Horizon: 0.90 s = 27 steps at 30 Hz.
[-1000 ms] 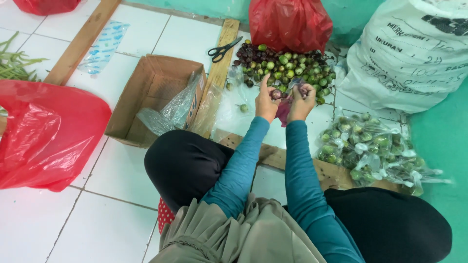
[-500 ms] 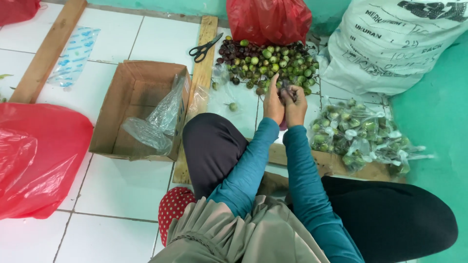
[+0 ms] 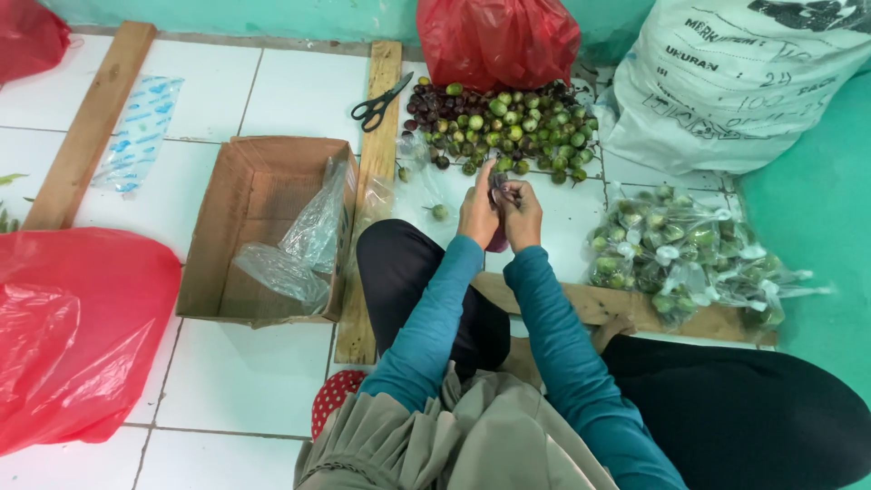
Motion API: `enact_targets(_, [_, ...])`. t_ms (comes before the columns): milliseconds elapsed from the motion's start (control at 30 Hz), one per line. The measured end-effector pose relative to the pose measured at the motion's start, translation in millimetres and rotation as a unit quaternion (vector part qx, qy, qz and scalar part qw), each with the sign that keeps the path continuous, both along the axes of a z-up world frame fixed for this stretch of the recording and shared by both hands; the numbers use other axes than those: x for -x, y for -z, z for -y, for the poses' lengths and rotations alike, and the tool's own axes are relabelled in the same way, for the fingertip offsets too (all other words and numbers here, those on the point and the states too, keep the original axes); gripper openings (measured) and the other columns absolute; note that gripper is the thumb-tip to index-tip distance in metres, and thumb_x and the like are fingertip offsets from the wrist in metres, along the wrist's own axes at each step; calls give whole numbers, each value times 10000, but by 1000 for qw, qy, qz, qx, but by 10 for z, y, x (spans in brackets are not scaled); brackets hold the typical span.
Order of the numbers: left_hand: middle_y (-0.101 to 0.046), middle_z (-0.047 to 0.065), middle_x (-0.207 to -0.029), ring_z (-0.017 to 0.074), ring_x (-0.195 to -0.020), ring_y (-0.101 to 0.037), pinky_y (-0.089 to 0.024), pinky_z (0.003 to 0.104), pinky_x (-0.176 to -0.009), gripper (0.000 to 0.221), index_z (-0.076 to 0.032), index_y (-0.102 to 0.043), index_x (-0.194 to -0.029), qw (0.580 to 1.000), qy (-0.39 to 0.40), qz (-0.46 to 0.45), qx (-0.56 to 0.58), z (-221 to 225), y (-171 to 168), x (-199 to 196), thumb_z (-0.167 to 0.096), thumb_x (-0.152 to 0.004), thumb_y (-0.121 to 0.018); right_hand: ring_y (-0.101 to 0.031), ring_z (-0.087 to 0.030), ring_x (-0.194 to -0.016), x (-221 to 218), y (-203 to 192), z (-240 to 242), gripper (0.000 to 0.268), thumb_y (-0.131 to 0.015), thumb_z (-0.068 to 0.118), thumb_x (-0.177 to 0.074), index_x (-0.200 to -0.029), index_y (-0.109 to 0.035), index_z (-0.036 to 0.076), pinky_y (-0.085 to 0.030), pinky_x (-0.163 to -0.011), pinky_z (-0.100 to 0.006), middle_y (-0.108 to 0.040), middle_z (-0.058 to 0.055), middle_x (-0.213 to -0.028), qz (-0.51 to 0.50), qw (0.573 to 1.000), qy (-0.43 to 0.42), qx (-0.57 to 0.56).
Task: Sorting, trimming, and packaging small fruits into plastic bags
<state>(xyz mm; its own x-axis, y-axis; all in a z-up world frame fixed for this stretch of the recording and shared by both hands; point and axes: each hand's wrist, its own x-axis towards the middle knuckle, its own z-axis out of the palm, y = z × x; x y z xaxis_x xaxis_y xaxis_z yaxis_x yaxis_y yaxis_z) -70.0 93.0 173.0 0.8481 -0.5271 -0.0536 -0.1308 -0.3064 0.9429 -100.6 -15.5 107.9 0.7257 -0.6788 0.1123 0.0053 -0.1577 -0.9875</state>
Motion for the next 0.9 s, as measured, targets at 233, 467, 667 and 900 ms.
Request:
enact_targets(233, [-549,255,-1282,484,-1191,-622,-573,678,-1002,863,-298,-113,-1647,1000,-6,10,-2,160,134,-177,93,-1017,-556,-614,-127,-761,-191,40,207,149,-739,112,-1004,-1015,-590,109,-524,-687,-329,-609,-30,-851,43,995,45,-84])
enact_targets(467, [-494,268,-1431,478,-1309,-542,-544,651,-1032,873,-275,-159,-1654,999,18,-20,21,76,307,-270,153,-994,-537,-688,-289,-946,-343,263,320,73,-676,134,-1058,-1070,-609,109,-542,-837,-489,-681,-128,-967,-65,998,10,4])
enact_targets(667, [-518,286,-1378,493,-1274,-560,-519,699,-1064,872,-260,-138,-1650,1000,12,-25,15,29,438,-428,160,-994,-531,-672,-277,-876,-296,77,1,106,-713,141,-1033,-1088,-639,90,-553,-793,-466,-657,-140,-895,-82,996,-21,12])
enact_targets(900, [-643,178,-1260,402,-1135,-665,-588,607,-956,811,-271,-206,-1633,999,37,-24,24,-73,638,-456,45,-1005,-609,-619,-250,-923,-361,410,150,87,-676,145,-1058,-1086,-632,75,-510,-828,-472,-652,-118,-941,-65,997,37,-19])
